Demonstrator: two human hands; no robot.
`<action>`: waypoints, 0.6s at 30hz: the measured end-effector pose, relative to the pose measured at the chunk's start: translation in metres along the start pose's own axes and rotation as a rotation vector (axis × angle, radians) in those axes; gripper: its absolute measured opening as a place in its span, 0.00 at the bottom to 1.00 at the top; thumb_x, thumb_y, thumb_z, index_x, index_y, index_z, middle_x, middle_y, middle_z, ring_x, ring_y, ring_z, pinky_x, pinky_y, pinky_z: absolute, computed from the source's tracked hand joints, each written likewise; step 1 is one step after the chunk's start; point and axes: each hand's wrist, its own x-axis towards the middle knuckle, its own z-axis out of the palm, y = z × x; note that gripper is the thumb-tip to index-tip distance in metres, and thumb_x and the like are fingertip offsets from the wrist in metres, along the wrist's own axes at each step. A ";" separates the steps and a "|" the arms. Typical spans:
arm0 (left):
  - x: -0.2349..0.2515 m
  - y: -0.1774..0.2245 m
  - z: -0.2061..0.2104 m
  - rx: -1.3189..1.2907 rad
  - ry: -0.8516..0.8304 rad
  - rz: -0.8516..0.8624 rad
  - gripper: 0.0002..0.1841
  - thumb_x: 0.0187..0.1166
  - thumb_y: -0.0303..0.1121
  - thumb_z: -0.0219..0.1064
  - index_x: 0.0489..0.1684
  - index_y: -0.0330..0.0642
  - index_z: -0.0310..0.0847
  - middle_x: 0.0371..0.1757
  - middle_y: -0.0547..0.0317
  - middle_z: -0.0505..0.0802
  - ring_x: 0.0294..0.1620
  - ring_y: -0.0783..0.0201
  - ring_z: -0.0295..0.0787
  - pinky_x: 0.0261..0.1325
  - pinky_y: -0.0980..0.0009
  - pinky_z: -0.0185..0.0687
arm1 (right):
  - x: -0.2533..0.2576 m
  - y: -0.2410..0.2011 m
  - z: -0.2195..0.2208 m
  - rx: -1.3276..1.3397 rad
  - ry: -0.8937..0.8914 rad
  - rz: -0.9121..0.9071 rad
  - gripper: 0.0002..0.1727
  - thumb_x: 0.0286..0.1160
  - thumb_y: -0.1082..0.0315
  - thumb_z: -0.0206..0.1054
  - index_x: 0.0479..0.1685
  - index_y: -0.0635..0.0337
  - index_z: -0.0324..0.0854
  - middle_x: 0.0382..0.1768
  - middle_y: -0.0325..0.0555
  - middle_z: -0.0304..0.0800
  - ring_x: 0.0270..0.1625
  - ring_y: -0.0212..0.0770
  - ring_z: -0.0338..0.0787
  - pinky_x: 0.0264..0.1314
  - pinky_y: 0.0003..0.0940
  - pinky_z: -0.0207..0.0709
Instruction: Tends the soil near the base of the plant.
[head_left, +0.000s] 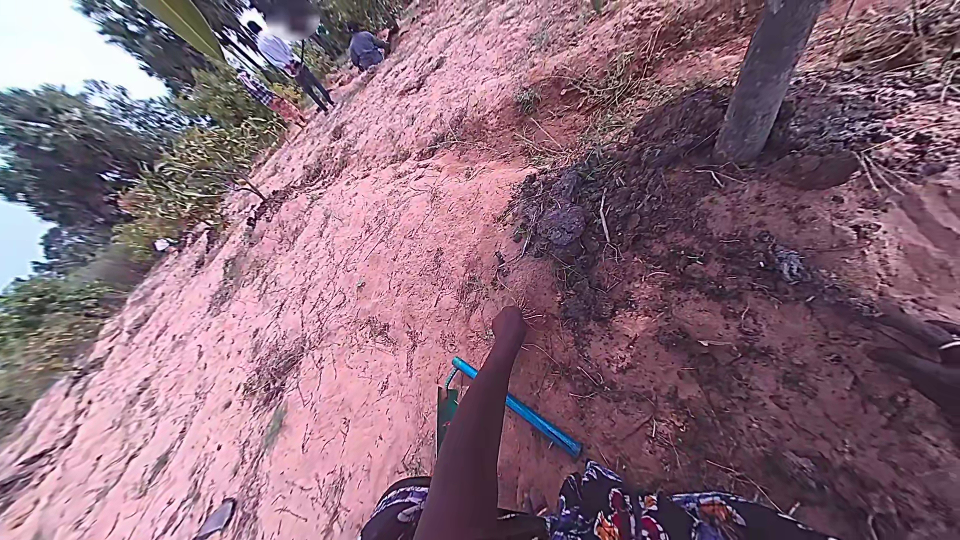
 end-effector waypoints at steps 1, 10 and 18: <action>-0.003 0.000 0.003 -0.014 0.006 0.016 0.18 0.88 0.30 0.54 0.68 0.32 0.81 0.74 0.38 0.85 0.75 0.41 0.82 0.71 0.41 0.79 | 0.004 0.011 0.010 -0.011 0.035 -0.029 0.23 0.85 0.80 0.54 0.76 0.65 0.79 0.88 0.72 0.61 0.86 0.78 0.65 0.83 0.71 0.60; -0.043 0.011 0.050 -0.108 -0.013 0.047 0.26 0.80 0.35 0.66 0.79 0.41 0.75 0.76 0.41 0.83 0.73 0.41 0.84 0.69 0.40 0.81 | 0.015 0.043 0.039 -0.063 0.170 -0.174 0.20 0.85 0.74 0.59 0.72 0.64 0.83 0.83 0.76 0.67 0.81 0.81 0.71 0.78 0.75 0.64; -0.068 0.031 0.070 -0.238 -0.015 0.151 0.32 0.78 0.32 0.67 0.85 0.37 0.67 0.83 0.36 0.74 0.75 0.39 0.80 0.71 0.42 0.80 | 0.009 0.020 0.016 -0.101 0.062 -0.107 0.16 0.85 0.75 0.60 0.66 0.67 0.86 0.79 0.71 0.75 0.88 0.74 0.63 0.87 0.63 0.58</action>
